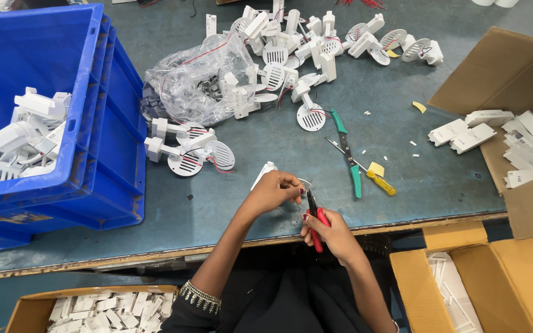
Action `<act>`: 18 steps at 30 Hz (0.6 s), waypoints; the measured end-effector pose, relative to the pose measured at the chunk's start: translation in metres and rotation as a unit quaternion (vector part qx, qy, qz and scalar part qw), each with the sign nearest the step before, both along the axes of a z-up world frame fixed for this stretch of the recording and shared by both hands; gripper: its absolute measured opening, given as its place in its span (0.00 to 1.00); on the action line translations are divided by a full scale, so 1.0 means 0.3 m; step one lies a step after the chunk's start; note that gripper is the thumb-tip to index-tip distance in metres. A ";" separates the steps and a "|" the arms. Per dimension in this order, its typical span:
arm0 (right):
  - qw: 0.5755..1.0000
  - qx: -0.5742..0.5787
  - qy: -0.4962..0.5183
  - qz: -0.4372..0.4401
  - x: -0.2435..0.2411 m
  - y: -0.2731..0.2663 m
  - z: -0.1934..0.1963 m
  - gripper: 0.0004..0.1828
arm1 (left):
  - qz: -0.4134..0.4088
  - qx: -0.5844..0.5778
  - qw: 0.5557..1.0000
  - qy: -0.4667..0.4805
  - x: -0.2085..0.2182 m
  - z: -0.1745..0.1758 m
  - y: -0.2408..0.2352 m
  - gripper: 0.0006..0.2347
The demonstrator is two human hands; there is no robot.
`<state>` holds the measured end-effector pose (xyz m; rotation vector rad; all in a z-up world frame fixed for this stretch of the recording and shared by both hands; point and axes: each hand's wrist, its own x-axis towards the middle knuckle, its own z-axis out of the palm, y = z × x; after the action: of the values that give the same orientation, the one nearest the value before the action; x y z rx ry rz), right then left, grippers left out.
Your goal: The person uses red-handled pliers to strip the insulation from wires on small white plastic electronic components. They handle the components one at a time, strip the wires, and place the finished items on the table.
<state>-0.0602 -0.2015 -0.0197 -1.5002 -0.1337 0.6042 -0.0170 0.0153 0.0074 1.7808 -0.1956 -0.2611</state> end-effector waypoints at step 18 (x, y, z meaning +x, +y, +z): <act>1.000 -0.024 -0.006 0.007 0.014 -0.008 0.028 0.13 | -0.001 -0.002 1.000 0.003 -0.001 0.005 -0.002 0.08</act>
<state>-0.0560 -0.2038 -0.0113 -1.5506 -0.1398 0.6140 -0.0174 0.0147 0.0087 1.7755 -0.1927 -0.2667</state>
